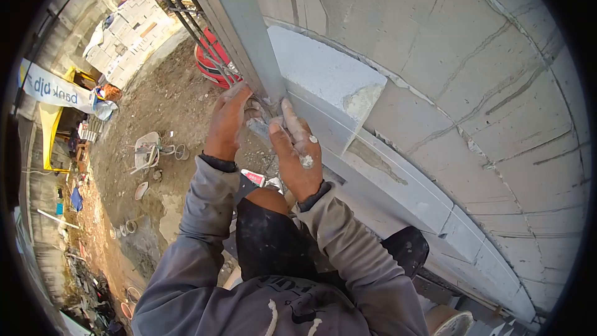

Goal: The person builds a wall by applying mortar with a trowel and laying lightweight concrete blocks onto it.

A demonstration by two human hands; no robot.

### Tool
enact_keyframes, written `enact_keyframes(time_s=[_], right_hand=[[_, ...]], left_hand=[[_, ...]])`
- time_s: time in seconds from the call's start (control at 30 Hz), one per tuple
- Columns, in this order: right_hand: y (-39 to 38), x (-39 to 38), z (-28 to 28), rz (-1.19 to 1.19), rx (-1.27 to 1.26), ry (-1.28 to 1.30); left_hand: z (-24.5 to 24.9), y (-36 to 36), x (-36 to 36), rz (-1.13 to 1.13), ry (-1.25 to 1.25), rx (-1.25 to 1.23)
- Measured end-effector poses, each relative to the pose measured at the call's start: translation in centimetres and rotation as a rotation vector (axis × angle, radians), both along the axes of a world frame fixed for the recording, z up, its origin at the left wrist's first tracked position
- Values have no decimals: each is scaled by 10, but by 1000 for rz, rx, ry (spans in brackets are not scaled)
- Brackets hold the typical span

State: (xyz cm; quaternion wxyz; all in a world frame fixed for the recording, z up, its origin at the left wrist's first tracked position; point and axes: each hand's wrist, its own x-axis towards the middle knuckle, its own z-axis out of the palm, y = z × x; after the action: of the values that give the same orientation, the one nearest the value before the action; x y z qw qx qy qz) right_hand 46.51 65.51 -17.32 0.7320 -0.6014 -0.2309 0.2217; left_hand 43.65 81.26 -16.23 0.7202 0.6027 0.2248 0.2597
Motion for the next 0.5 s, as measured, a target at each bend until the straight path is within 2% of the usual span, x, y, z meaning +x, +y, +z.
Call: enact_keyframes(time_s=[0.07,0.13,0.33,0.5], right_hand=[[5,1,0,-25,-22,-7],[10,1,-5,-118,-55,-271],[13,-6,3,-80,-6,-220],[15,-8,8,-84,42,-180]], left_hand=[[5,7,7,-93,-35,25],[7,12,7,-140,6,-83],[20,21,7,-180,70,-68],[19,24,9,-195,21,-70]])
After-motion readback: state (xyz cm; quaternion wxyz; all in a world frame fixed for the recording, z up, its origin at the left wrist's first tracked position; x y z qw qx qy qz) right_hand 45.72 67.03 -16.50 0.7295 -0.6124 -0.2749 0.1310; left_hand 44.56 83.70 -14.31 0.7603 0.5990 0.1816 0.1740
